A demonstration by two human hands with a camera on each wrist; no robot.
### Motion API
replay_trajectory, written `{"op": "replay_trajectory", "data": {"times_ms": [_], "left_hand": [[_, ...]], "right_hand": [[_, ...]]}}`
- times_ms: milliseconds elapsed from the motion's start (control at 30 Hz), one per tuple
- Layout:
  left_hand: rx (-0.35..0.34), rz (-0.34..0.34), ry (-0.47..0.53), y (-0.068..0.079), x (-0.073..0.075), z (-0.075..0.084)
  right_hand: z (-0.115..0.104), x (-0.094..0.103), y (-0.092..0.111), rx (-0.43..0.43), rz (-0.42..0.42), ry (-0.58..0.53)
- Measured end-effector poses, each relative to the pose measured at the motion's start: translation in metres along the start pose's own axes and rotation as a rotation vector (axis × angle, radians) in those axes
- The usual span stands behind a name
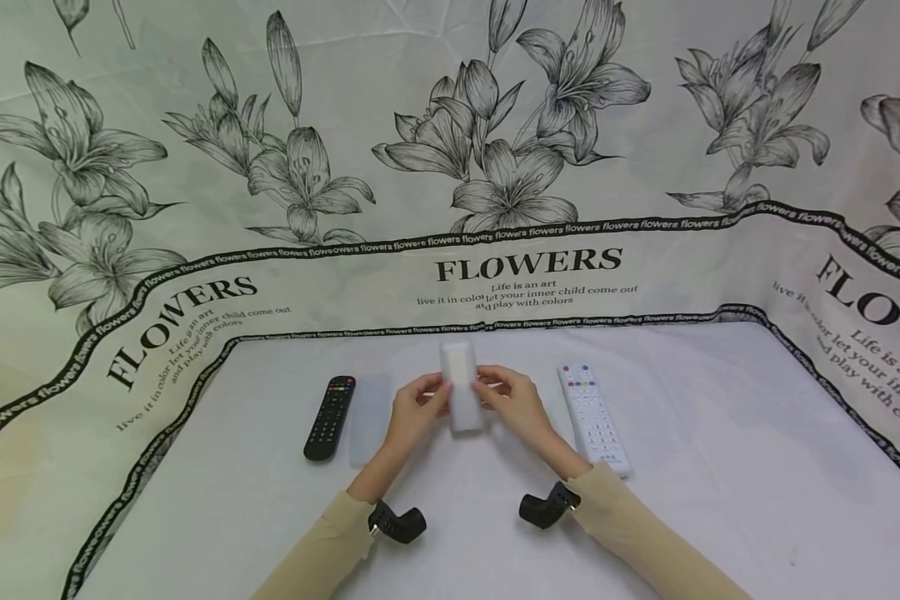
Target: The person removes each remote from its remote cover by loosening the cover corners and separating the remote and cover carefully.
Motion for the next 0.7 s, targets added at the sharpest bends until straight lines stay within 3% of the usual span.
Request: {"op": "replay_trajectory", "data": {"times_ms": [200,467,700], "left_hand": [[0.05,0.014,-0.004,-0.005,0.0,-0.026],[0.122,-0.003,-0.015,-0.004,-0.002,-0.043],[0.162,0.004,-0.053,-0.003,-0.001,-0.045]], "right_hand": [[0.007,-0.004,0.001,-0.039,-0.051,-0.027],[0.014,-0.008,0.004,-0.084,-0.113,-0.01],[0.015,-0.009,0.004,-0.111,-0.111,0.044]]}}
Point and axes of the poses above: each hand's wrist, its own y-axis away from the middle knuckle, its own x-axis out of the back of the hand, z = x × y, the point moved 9 cm from there along -y, towards the middle knuckle, and after that the axes turned 9 degrees about -z, right-handed, at the moved point
